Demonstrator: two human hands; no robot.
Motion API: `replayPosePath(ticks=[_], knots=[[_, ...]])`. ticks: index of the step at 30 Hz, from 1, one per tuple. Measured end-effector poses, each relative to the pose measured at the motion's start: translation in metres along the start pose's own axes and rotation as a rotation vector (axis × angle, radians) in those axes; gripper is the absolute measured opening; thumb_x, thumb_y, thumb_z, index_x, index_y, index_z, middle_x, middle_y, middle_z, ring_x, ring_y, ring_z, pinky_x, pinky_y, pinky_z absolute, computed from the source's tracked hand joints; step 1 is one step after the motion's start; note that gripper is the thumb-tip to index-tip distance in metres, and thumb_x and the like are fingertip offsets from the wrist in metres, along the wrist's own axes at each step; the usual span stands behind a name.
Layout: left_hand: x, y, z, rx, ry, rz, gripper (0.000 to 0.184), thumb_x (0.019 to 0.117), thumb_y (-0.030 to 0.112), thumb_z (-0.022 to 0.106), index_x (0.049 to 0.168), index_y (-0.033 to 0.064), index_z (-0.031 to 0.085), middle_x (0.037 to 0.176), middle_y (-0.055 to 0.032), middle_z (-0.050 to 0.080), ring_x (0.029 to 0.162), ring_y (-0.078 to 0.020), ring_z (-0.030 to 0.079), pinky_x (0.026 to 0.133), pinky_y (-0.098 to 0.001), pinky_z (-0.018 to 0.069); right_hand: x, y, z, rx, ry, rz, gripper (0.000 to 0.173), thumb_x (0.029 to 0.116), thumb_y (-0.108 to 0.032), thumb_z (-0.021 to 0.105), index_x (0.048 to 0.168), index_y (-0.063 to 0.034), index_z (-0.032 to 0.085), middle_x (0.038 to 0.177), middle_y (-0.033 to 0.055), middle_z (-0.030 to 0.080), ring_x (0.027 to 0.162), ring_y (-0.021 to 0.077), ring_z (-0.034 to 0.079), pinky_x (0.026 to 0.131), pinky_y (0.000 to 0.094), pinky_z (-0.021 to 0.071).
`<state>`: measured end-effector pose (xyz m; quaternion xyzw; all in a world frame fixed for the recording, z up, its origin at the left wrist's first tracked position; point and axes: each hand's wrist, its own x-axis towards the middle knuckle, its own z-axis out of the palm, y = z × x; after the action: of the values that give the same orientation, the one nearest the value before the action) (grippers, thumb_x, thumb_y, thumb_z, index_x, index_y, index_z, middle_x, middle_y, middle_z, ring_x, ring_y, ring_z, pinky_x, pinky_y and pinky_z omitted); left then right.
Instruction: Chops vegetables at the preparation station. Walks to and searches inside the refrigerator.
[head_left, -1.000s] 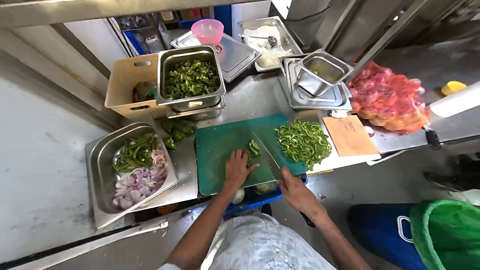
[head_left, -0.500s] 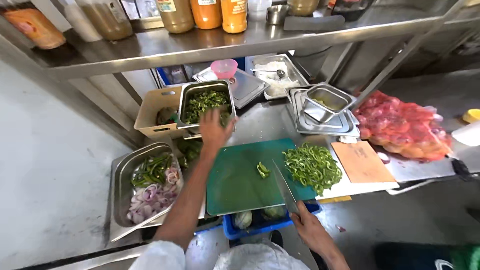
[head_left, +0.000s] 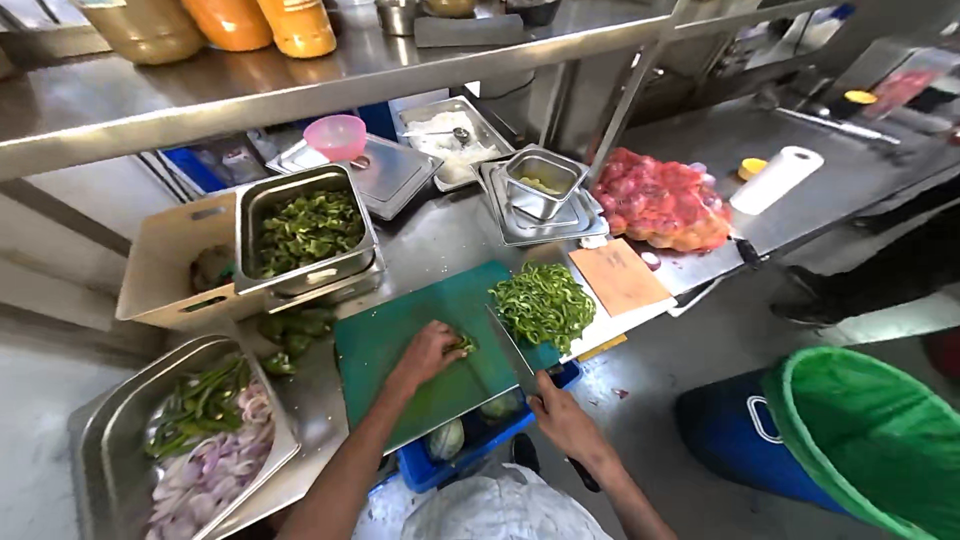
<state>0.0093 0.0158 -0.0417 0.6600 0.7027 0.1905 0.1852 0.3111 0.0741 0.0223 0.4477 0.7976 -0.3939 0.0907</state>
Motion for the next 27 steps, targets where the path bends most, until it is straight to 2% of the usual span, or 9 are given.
replayPosePath(ticks=[2, 8, 10, 13, 16, 19, 21, 24, 27], knots=[[-0.009, 0.013, 0.008, 0.009, 0.017, -0.077, 0.035, 0.0970, 0.043, 0.069, 0.110, 0.0115, 0.078, 0.115, -0.0083, 0.072, 0.116, -0.0220, 0.065, 0.105, -0.0399, 0.0521, 0.004, -0.006, 0.003, -0.065, -0.018, 0.016, 0.038, 0.1076, -0.027, 0.046, 0.142, -0.0096, 0.044, 0.100, 0.0165, 0.068, 0.092, 0.0339, 0.070, 0.083, 0.0522, 0.0572], [-0.022, 0.027, 0.016, -0.051, 0.207, -0.200, 0.043, 0.0850, 0.046, 0.081, 0.110, 0.0117, 0.076, 0.112, -0.0061, 0.072, 0.110, -0.0212, 0.067, 0.100, -0.0408, 0.0560, 0.004, -0.047, 0.001, -0.287, -0.050, 0.078, 0.046, 0.1073, -0.020, 0.042, 0.153, -0.0149, 0.039, 0.111, 0.0212, 0.070, 0.105, 0.0406, 0.070, 0.089, 0.0567, 0.0564], [-0.024, 0.030, 0.015, -0.088, 0.253, -0.160, 0.038, 0.0845, 0.040, 0.084, 0.107, 0.0102, 0.075, 0.110, -0.0070, 0.072, 0.108, -0.0209, 0.068, 0.097, -0.0400, 0.0574, 0.000, -0.063, -0.005, -0.366, -0.062, 0.093, 0.046, 0.1063, -0.015, 0.042, 0.152, -0.0163, 0.040, 0.111, 0.0213, 0.070, 0.106, 0.0413, 0.070, 0.089, 0.0566, 0.0564], [-0.023, 0.032, 0.017, -0.104, 0.219, -0.080, 0.029, 0.0900, 0.029, 0.080, 0.108, 0.0071, 0.074, 0.112, -0.0100, 0.071, 0.112, -0.0230, 0.067, 0.101, -0.0411, 0.0557, -0.005, -0.079, -0.011, -0.463, -0.103, 0.106, 0.050, 0.1038, -0.010, 0.044, 0.153, -0.0172, 0.040, 0.111, 0.0230, 0.070, 0.106, 0.0431, 0.069, 0.088, 0.0582, 0.0562], [-0.018, 0.028, 0.021, -0.104, 0.241, 0.024, 0.010, 0.0891, 0.014, 0.078, 0.095, 0.0069, 0.075, 0.100, -0.0075, 0.073, 0.101, -0.0209, 0.070, 0.096, -0.0387, 0.0575, -0.005, -0.084, -0.012, -0.525, -0.127, 0.112, 0.050, 0.1031, -0.007, 0.045, 0.152, -0.0171, 0.041, 0.113, 0.0234, 0.069, 0.108, 0.0431, 0.069, 0.088, 0.0573, 0.0562], [-0.015, 0.023, 0.022, -0.130, 0.241, 0.063, 0.004, 0.0874, 0.007, 0.077, 0.092, 0.0070, 0.076, 0.097, -0.0059, 0.075, 0.099, -0.0192, 0.071, 0.095, -0.0374, 0.0577, 0.000, -0.085, -0.013, -0.545, -0.153, 0.112, 0.047, 0.1034, -0.007, 0.044, 0.149, -0.0168, 0.043, 0.114, 0.0217, 0.069, 0.110, 0.0416, 0.068, 0.089, 0.0555, 0.0561], [-0.015, 0.020, 0.024, -0.129, 0.257, 0.090, 0.004, 0.0876, 0.007, 0.077, 0.091, 0.0078, 0.076, 0.096, -0.0047, 0.075, 0.098, -0.0185, 0.071, 0.095, -0.0366, 0.0577, 0.011, -0.082, -0.007, -0.526, -0.159, 0.106, 0.045, 0.1028, -0.007, 0.046, 0.147, -0.0160, 0.045, 0.115, 0.0207, 0.069, 0.109, 0.0413, 0.068, 0.089, 0.0561, 0.0559], [-0.014, 0.018, 0.027, -0.131, 0.280, 0.108, 0.005, 0.0881, 0.011, 0.079, 0.089, 0.0091, 0.075, 0.093, -0.0029, 0.074, 0.096, -0.0168, 0.070, 0.094, -0.0353, 0.0578, 0.043, -0.070, 0.016, -0.473, -0.176, 0.101, 0.053, 0.1019, -0.006, 0.048, 0.153, -0.0151, 0.037, 0.118, 0.0222, 0.068, 0.111, 0.0421, 0.068, 0.091, 0.0574, 0.0558], [-0.016, 0.018, 0.030, -0.128, 0.297, 0.078, 0.009, 0.0886, 0.017, 0.081, 0.092, 0.0104, 0.075, 0.097, -0.0018, 0.074, 0.101, -0.0155, 0.070, 0.097, -0.0339, 0.0571, 0.059, -0.062, 0.018, -0.446, -0.166, 0.063, 0.051, 0.1024, -0.008, 0.049, 0.151, -0.0161, 0.037, 0.116, 0.0225, 0.068, 0.110, 0.0426, 0.068, 0.090, 0.0581, 0.0558]])
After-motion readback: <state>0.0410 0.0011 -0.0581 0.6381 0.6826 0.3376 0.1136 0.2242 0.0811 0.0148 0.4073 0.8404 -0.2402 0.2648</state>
